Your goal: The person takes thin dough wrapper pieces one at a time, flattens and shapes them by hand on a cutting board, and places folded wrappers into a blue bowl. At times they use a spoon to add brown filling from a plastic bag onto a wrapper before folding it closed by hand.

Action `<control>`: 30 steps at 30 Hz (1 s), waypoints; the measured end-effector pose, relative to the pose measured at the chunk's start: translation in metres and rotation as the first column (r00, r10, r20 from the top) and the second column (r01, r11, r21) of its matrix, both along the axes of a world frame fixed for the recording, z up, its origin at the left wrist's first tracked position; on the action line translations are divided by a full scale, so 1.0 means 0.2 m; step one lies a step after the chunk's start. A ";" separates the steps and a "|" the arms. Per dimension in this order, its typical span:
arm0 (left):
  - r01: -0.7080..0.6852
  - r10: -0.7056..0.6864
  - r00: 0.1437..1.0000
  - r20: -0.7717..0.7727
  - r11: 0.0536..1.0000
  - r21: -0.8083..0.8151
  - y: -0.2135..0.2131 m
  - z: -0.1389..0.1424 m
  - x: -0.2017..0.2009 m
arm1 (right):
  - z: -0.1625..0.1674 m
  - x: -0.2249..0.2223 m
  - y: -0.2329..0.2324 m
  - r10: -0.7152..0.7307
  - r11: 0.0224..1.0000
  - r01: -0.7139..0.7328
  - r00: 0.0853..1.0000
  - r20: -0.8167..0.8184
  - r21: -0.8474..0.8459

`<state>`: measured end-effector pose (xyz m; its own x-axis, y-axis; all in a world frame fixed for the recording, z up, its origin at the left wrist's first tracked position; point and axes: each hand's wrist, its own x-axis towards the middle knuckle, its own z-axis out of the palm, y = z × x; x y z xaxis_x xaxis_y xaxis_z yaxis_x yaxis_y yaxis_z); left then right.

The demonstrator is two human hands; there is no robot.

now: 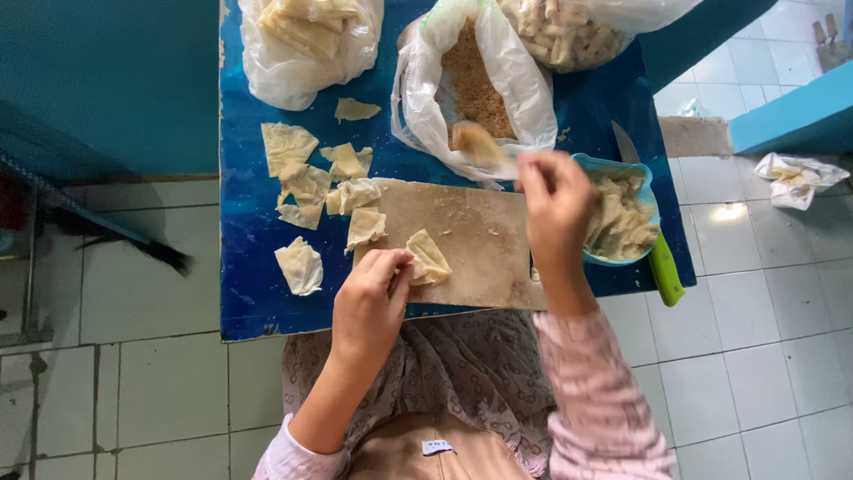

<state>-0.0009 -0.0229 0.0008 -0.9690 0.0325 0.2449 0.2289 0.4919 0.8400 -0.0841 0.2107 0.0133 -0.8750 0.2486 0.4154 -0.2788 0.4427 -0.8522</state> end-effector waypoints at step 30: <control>0.003 -0.011 0.999 -0.054 0.988 -0.155 0.00 -0.01 -0.05 | -0.04 0.35 -0.38 0.220 0.926 -0.300 0.922 0.319 0.230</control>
<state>-0.0107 -0.0234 -0.0007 -0.9541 0.0808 0.2885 0.2757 0.6136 0.7399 -0.0142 0.1347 0.0053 -0.9830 -0.0897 0.1602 -0.1814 0.6108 -0.7707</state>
